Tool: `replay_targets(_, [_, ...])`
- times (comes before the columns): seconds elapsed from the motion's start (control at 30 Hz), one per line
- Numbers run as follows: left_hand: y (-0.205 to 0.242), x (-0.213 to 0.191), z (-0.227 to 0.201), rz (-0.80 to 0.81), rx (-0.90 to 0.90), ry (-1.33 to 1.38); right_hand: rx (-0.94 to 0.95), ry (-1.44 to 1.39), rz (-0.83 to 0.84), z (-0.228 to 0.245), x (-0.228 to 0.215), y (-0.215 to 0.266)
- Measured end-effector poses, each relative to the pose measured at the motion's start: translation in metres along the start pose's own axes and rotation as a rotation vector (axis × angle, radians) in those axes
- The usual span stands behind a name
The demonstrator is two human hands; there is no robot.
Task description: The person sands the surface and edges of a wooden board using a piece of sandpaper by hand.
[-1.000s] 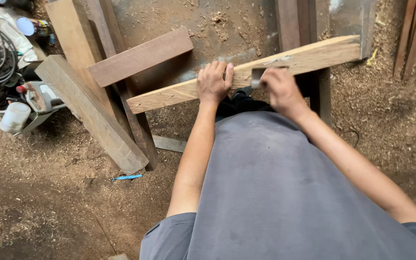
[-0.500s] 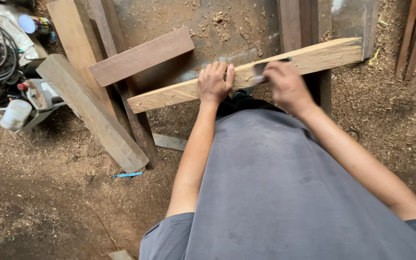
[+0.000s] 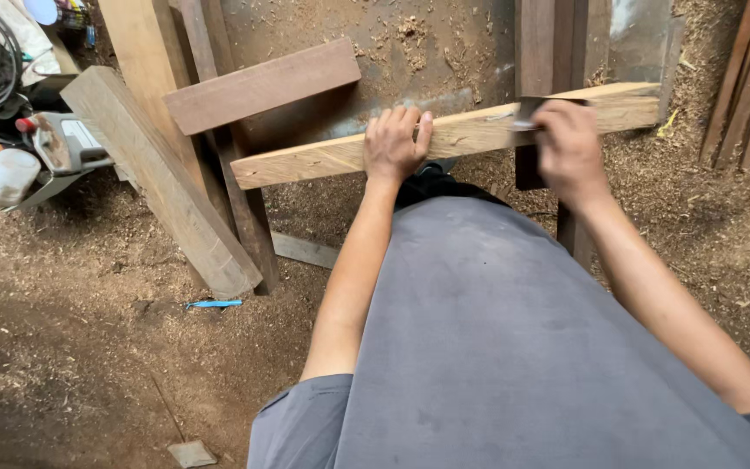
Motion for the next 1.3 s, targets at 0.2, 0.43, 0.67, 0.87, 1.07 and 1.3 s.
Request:
replay_targets(0.2, [0.0,0.001,0.002,-0.006,-0.002,-0.008,-0.129,-0.16,0.006,0.053,0.047,-0.018])
replay_targets(0.43, [-0.003,0.002,-0.002,0.011,0.002,-0.036,0.097,0.054,-0.058,-0.018,-0.029,0.031])
replay_targets(0.67, [0.0,-0.014,-0.008,-0.048,0.036,-0.029,-0.142,-0.09,-0.068,0.039,0.021,0.015])
replay_targets(0.87, [0.0,-0.013,-0.009,-0.05,0.037,-0.023,0.124,0.148,-0.183,-0.027,-0.044,0.035])
replay_targets(1.07, [0.0,-0.004,-0.003,0.028,0.006,0.014,-0.121,-0.097,-0.092,0.04,0.039,-0.002])
replay_targets(1.3, [0.026,-0.041,0.023,-0.109,0.054,0.139,0.135,-0.096,-0.198,0.0,0.0,-0.002])
Point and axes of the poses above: each hand's wrist, its own y-axis away from the middle knuckle, its own x-axis out of the palm, z = x × y, the point moved 8 cm from there along -y, towards the middle knuckle, and after that the axes turned 14 degrees about -x, right-handed, at the moved point
